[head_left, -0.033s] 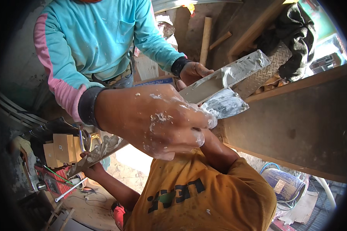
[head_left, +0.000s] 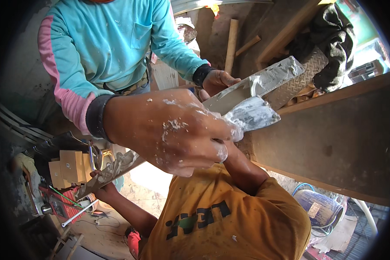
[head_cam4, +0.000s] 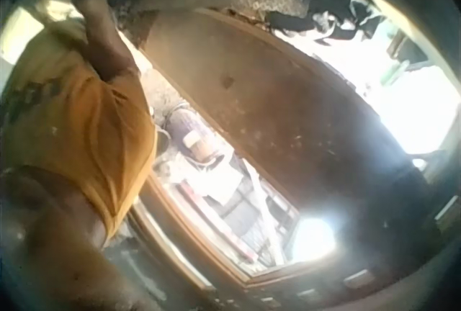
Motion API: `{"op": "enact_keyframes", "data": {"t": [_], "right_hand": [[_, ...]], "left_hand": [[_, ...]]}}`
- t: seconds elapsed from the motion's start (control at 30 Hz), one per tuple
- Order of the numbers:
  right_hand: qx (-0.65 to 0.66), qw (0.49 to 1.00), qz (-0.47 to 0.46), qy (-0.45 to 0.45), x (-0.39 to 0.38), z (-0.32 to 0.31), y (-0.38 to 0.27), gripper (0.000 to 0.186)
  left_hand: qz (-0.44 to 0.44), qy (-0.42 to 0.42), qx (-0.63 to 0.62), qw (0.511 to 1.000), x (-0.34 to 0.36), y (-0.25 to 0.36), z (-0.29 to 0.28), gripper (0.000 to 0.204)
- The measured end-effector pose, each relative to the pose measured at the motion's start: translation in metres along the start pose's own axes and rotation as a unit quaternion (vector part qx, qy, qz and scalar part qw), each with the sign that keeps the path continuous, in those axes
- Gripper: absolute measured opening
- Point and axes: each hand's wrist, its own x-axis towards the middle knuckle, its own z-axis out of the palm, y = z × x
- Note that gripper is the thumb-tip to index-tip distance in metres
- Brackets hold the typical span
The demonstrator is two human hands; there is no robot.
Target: Applying plaster or joint compound to a metal corner bead strip.
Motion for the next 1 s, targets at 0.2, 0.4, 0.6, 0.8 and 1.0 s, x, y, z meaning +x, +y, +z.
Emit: {"op": "enact_keyframes", "data": {"t": [0.2,0.4,0.6,0.8,1.0], "right_hand": [[-0.014,0.993,-0.096,-0.068,-0.003,-0.013,0.014,0.057],[-0.002,0.995,-0.082,-0.051,-0.004,-0.007,0.012,0.061],[-0.065,0.996,-0.043,-0.042,-0.002,-0.007,-0.001,0.092],[-0.004,0.999,-0.032,-0.040,0.006,-0.006,0.005,0.085],[-0.378,0.921,0.029,0.083,0.011,-0.001,0.007,0.082]], "left_hand": [[0.019,-0.004,0.054,0.998,0.001,-0.005,0.002,0.042],[0.001,0.014,0.004,1.000,-0.006,-0.006,0.007,0.041],[-0.010,0.019,-0.009,1.000,-0.007,-0.006,0.006,0.042],[-0.016,-0.001,-0.026,1.000,-0.007,-0.004,0.001,0.043],[-0.028,-0.013,-0.031,0.999,-0.007,-0.005,0.004,0.041]]}}
